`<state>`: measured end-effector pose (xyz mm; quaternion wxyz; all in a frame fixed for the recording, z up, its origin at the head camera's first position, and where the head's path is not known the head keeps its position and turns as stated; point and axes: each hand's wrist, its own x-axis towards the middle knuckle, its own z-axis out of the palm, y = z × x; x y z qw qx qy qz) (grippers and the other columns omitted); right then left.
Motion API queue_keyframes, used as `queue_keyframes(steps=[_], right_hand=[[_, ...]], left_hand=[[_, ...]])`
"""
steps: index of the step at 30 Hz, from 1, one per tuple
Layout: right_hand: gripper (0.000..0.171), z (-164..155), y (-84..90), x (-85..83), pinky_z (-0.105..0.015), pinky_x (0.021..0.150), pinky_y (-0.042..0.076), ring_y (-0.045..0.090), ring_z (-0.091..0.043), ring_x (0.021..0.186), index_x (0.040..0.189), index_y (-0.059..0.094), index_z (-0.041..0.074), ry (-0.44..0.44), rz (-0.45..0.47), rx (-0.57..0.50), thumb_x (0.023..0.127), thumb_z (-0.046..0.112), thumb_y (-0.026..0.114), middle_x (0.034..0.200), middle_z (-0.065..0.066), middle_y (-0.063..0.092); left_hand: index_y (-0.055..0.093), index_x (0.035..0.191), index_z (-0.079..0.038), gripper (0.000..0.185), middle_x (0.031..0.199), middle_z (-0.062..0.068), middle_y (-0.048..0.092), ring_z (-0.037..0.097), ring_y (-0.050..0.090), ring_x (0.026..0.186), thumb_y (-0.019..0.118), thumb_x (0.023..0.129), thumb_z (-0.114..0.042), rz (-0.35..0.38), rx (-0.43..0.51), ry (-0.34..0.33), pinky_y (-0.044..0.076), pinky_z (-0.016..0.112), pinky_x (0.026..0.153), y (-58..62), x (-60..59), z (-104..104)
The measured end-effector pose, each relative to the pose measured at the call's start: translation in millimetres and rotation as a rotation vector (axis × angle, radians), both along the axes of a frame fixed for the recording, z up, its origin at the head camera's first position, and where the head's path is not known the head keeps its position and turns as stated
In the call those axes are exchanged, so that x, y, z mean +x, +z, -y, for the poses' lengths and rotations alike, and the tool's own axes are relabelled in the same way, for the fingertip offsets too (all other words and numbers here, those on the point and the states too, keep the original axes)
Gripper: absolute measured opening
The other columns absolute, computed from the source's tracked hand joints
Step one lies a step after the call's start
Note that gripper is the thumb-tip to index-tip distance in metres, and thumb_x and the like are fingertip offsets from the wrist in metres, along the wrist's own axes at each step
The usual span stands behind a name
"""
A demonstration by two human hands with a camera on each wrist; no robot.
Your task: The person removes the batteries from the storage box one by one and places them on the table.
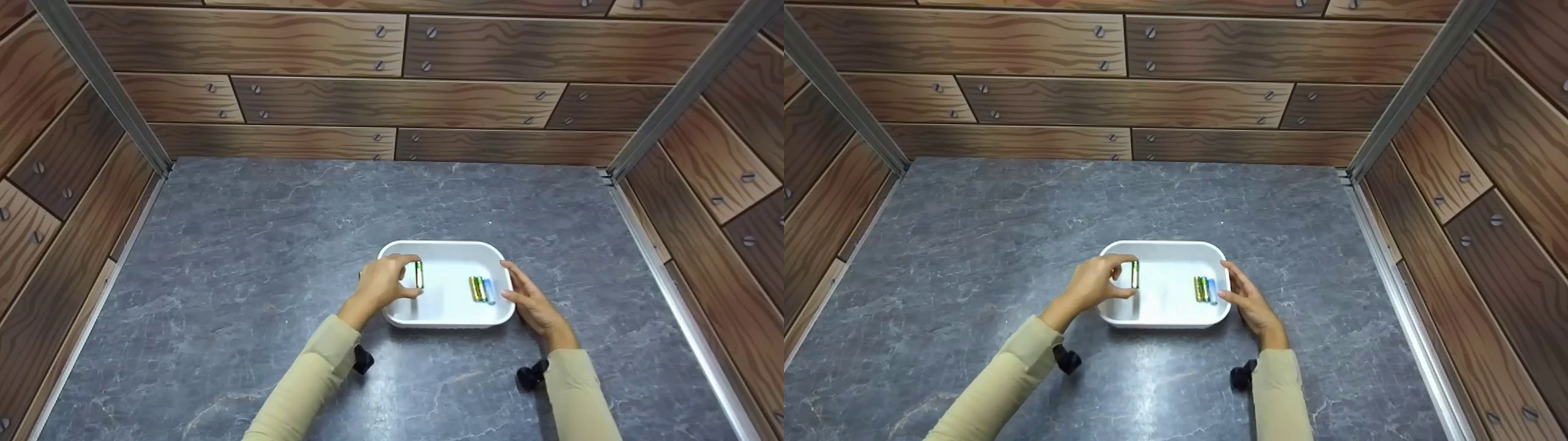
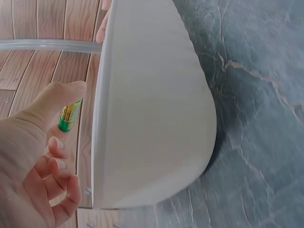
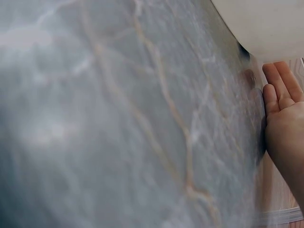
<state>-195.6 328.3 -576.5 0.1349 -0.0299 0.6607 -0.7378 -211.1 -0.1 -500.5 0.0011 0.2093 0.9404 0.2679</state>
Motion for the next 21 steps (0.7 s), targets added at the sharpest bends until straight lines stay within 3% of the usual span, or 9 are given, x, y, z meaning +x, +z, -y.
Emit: queue_keyframes(steps=[21], right_hand=[[0.063,0,0.9,0.1,-0.01,0.099,0.037,0.044,0.012,0.121,0.148,0.029,0.01,-0.013,0.024,0.016,0.09,-0.006,0.051,0.13,0.03,0.047]], left_hand=[[0.066,0.12,-0.02,0.057,0.071,0.001,0.06,0.007,0.041,0.059,0.085,0.069,-0.036,0.028,0.048,0.079,0.032,0.025,0.053,-13.2,-2.9,53]])
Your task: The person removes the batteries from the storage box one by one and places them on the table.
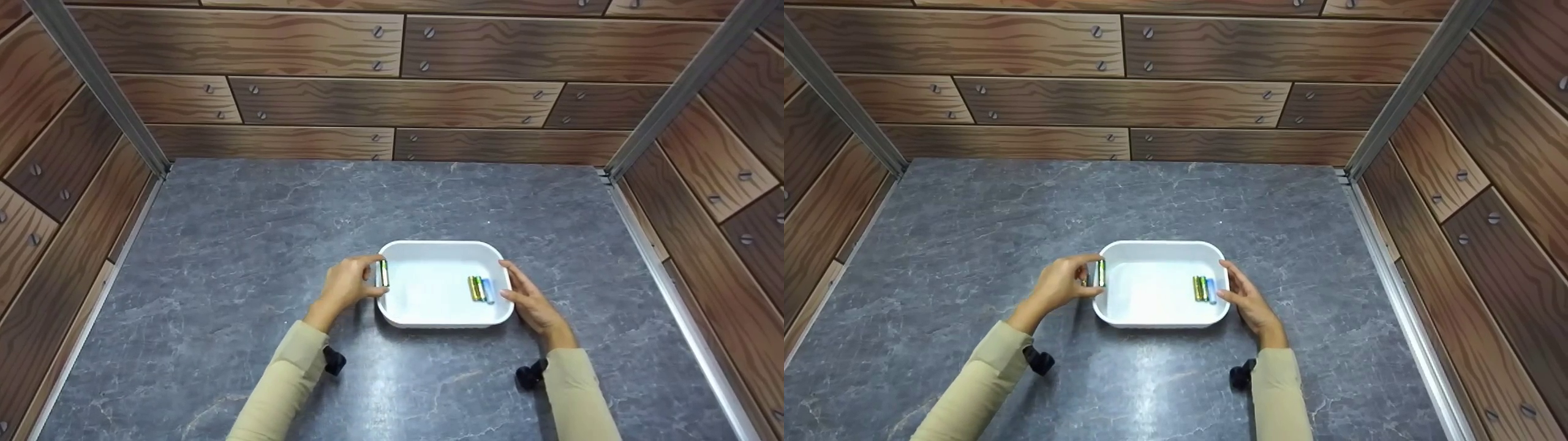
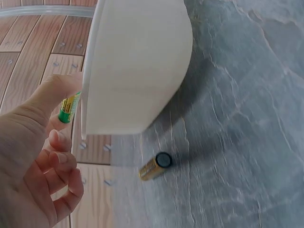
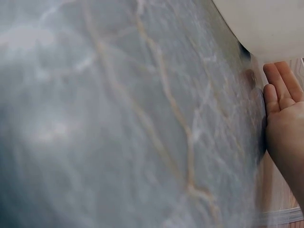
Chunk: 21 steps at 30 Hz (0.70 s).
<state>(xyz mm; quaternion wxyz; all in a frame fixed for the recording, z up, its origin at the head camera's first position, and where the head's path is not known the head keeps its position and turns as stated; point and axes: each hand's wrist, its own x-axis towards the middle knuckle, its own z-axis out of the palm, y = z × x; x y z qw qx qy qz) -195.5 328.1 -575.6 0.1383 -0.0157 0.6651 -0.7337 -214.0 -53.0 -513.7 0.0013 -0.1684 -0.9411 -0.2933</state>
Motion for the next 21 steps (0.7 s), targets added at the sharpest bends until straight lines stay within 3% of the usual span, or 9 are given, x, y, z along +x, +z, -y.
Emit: queue_keyframes(steps=[8,15,21], right_hand=[[0.065,0,-0.8,-0.8,-0.011,0.099,0.038,0.044,0.011,0.122,0.149,0.027,0.008,0.005,-0.018,0.001,0.09,-0.006,0.051,0.132,0.029,0.045],[0.063,-1,-0.4,-0.3,-0.01,0.099,0.037,0.044,0.012,0.122,0.147,0.03,0.009,0.003,-0.017,-0.009,0.09,-0.005,0.052,0.131,0.029,0.046],[0.063,0,-1.6,0.0,-0.01,0.099,0.037,0.044,0.012,0.122,0.147,0.03,0.007,-0.004,-0.023,-0.022,0.09,-0.007,0.051,0.132,0.03,0.047]], left_hand=[[0.066,0.123,-0.017,0.059,0.075,0.009,0.067,0.007,0.044,0.059,0.084,0.07,-0.035,0.034,0.073,0.009,0.035,0.025,0.054,-5.1,-0.9,15],[0.066,0.123,-0.016,0.059,0.076,0.007,0.066,0.009,0.043,0.061,0.084,0.07,-0.034,0.069,0.061,0.064,0.034,0.025,0.055,-10.8,-0.9,29],[0.066,0.123,-0.017,0.058,0.07,-0.001,0.059,0.009,0.041,0.059,0.084,0.071,-0.033,0.119,0.033,0.073,0.032,0.024,0.055,-18.7,-2.1,37]])
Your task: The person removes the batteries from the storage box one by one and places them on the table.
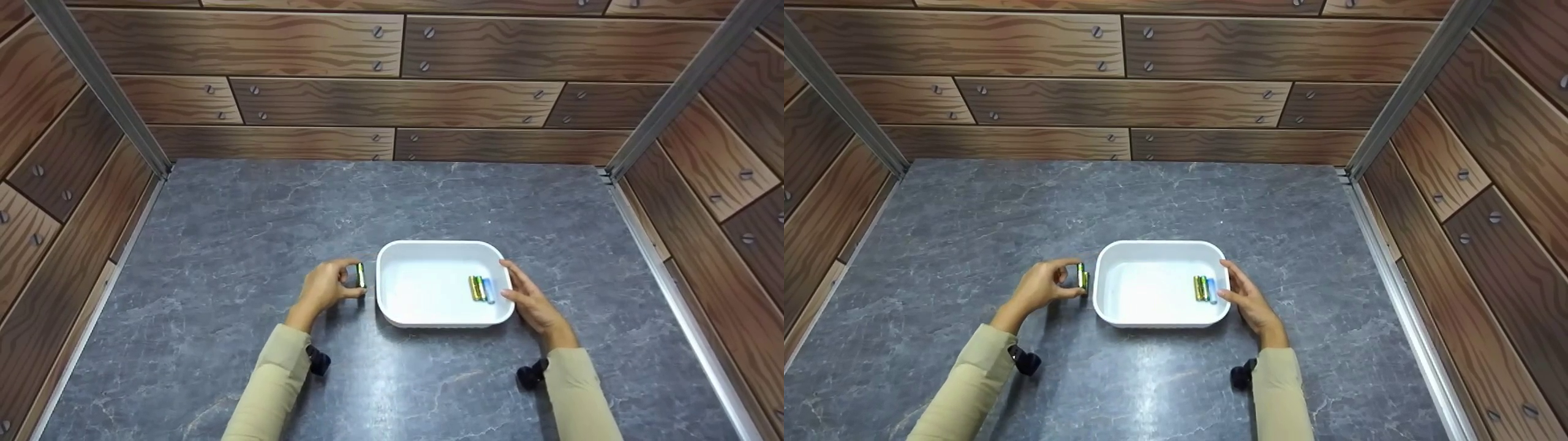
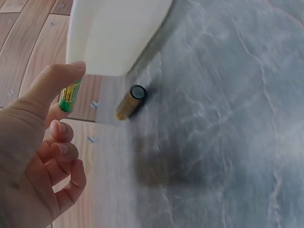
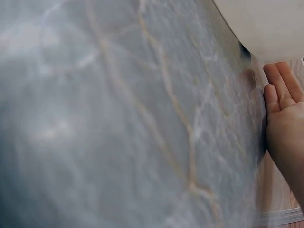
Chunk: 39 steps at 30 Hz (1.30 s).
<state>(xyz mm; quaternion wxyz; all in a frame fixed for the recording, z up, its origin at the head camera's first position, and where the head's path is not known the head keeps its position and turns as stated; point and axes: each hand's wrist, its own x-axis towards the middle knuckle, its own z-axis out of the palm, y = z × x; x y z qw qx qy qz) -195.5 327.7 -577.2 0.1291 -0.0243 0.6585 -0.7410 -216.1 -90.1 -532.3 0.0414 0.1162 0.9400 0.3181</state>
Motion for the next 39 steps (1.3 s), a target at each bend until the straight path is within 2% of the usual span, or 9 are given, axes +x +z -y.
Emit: queue_keyframes(steps=[10,18,27,33,39], right_hand=[[0.063,0,0.5,-0.1,-0.01,0.1,0.036,0.043,0.012,0.122,0.147,0.031,0.009,-0.001,-0.001,0.012,0.09,-0.007,0.052,0.131,0.03,0.047],[0.064,0,0.9,-0.2,-0.01,0.099,0.037,0.044,0.012,0.121,0.147,0.031,0.009,-0.007,0.005,0.012,0.089,-0.008,0.051,0.131,0.03,0.047],[0.065,0,1.8,0.1,-0.01,0.099,0.036,0.043,0.013,0.121,0.149,0.027,0.005,0.006,0.005,0.028,0.09,-0.007,0.05,0.13,0.03,0.047],[0.064,0,1.5,0.6,-0.01,0.099,0.036,0.044,0.013,0.121,0.148,0.029,0.007,0.002,0.004,0.016,0.089,-0.007,0.051,0.13,0.03,0.047],[0.065,1,0.7,0.6,-0.009,0.099,0.036,0.044,0.013,0.121,0.148,0.029,0.006,-0.009,0.001,0.007,0.089,-0.008,0.05,0.13,0.03,0.049]], left_hand=[[0.067,0.12,-0.017,0.059,0.068,-0.002,0.056,0.008,0.041,0.06,0.086,0.066,-0.034,0.001,-0.06,-0.013,0.033,0.026,0.056,-17.3,-4.0,8],[0.068,0.119,-0.016,0.057,0.068,-0.004,0.054,0.01,0.042,0.06,0.086,0.066,-0.028,0.028,-0.082,0.003,0.033,0.026,0.055,-24.1,-5.1,11],[0.067,0.12,-0.019,0.058,0.072,-0.001,0.056,0.013,0.046,0.064,0.086,0.065,-0.028,0.048,-0.092,0.001,0.033,0.028,0.056,-25.2,-6.6,11],[0.066,0.123,-0.018,0.062,0.07,-0.002,0.055,0.012,0.046,0.064,0.085,0.065,-0.028,0.045,-0.087,-0.008,0.036,0.029,0.057,-26.2,-6.1,12],[0.064,0.126,-0.017,0.063,0.072,-0.002,0.057,0.01,0.044,0.063,0.086,0.067,-0.029,0.062,-0.075,-0.004,0.036,0.028,0.058,-18.0,-3.7,11]])
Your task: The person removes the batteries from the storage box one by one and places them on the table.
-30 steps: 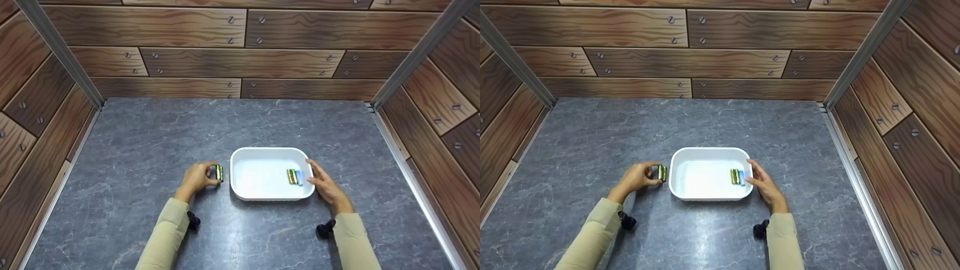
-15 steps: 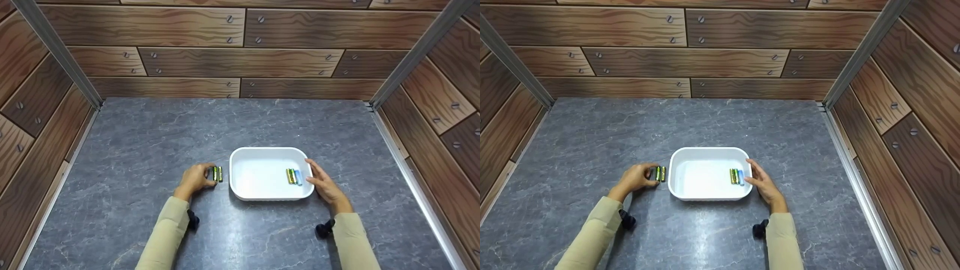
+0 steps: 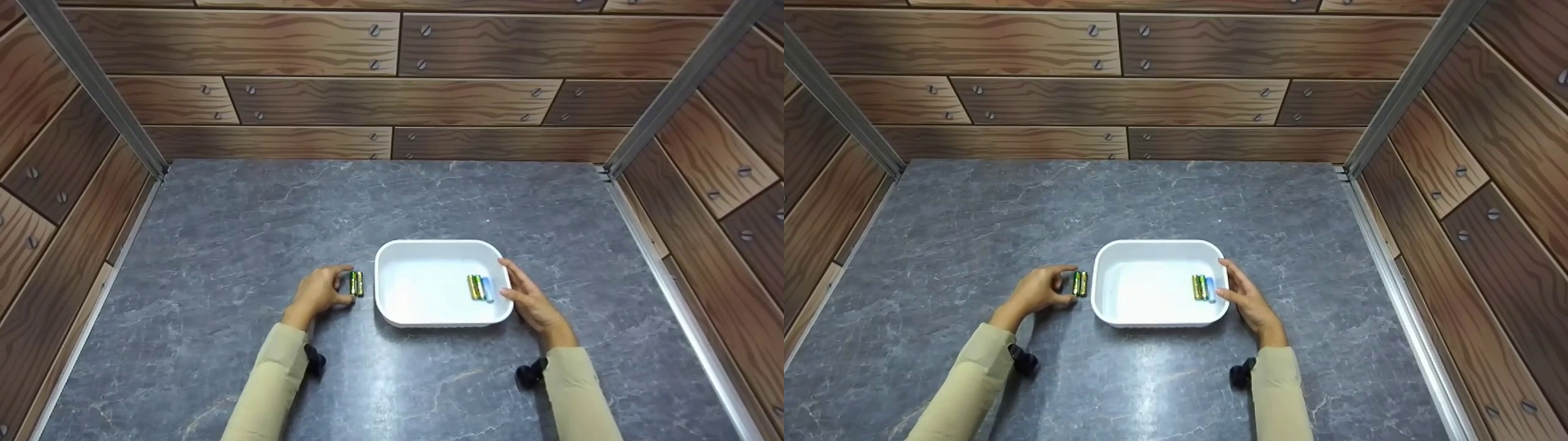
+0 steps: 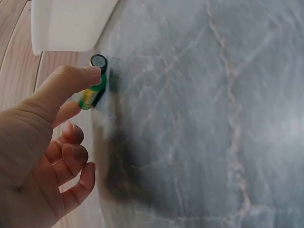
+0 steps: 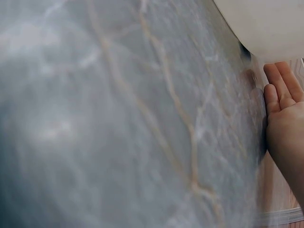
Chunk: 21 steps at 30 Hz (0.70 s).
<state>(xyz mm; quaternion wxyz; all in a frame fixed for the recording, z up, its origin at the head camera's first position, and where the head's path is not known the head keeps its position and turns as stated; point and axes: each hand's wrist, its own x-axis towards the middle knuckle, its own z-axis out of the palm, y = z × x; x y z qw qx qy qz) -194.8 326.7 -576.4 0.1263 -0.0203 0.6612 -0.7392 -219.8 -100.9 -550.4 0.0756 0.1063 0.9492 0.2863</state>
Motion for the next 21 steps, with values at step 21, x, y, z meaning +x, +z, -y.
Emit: queue_keyframes(steps=[21], right_hand=[[0.064,-1,-1.6,-0.5,-0.009,0.1,0.037,0.044,0.013,0.122,0.148,0.03,0.009,0.012,-0.013,-0.011,0.089,-0.008,0.05,0.131,0.029,0.048]], left_hand=[[0.065,0.124,-0.013,0.046,0.083,0.011,0.066,0.01,0.045,0.063,0.076,0.081,-0.025,-0.1,0.128,-0.073,0.036,0.026,0.059,42.9,6.8,-31]])
